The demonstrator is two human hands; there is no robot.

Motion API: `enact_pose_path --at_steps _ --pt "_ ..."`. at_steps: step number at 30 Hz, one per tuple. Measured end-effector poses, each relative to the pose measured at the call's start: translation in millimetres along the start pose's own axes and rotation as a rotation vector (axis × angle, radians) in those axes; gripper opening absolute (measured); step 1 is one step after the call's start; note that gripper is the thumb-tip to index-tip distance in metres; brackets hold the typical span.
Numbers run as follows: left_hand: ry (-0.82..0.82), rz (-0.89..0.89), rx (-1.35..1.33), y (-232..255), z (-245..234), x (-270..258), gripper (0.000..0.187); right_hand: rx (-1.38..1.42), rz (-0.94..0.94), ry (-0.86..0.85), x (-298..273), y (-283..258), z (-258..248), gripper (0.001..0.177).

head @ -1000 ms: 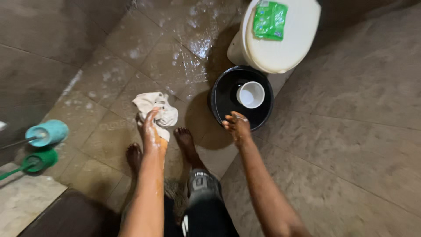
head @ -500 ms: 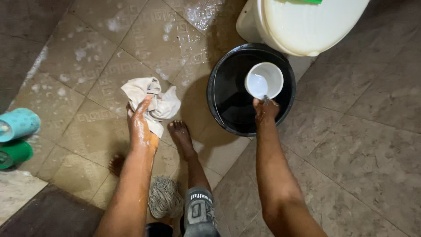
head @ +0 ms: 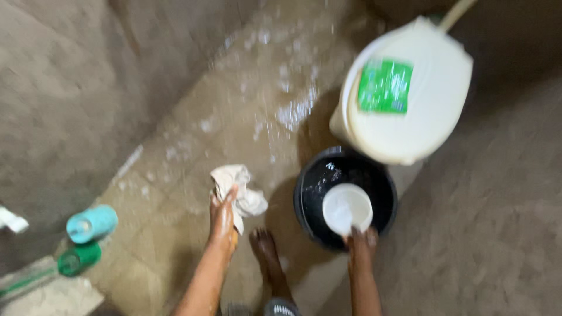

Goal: The person cleans a white bathroom sink using a cloth and water from a small white bowl. They scrub the sink basin, faucet, and surrounding tiles, then rinse the cloth and wipe the area under the sink and the wall near a red tap.

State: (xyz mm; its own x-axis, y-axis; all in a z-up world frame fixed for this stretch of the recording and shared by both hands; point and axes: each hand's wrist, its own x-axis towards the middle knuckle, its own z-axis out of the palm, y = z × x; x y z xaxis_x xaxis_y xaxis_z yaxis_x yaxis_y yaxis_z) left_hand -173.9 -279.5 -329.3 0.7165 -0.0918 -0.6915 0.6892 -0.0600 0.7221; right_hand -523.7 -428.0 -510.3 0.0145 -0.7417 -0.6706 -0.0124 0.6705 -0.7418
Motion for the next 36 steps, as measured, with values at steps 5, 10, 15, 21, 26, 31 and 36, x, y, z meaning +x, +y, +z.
enact_pose_path --at_steps 5,10,15,21,26,31,36 --pt "0.072 0.087 0.066 23 11 33 0.069 -0.005 0.156 0.114 -46 -39 -3 0.025" --pt "0.048 0.167 -0.045 68 33 62 0.062 -0.112 0.133 0.118 -59 -69 59 0.023" --pt "0.121 0.167 0.196 141 45 111 0.058 -0.059 -0.076 -0.156 -130 -113 227 0.028" --pt "0.067 0.470 0.781 265 102 254 0.054 0.200 -0.052 -0.215 -208 -236 466 0.025" --pt "-0.032 0.518 0.358 342 130 275 0.055 0.401 -0.013 -0.323 -207 -273 539 0.014" --pt "0.171 0.266 0.348 368 113 241 0.050 0.165 -0.189 -0.169 -202 -276 544 0.018" --pt "0.187 0.252 0.012 363 110 263 0.049 -0.118 -0.259 -0.131 -222 -292 579 0.020"
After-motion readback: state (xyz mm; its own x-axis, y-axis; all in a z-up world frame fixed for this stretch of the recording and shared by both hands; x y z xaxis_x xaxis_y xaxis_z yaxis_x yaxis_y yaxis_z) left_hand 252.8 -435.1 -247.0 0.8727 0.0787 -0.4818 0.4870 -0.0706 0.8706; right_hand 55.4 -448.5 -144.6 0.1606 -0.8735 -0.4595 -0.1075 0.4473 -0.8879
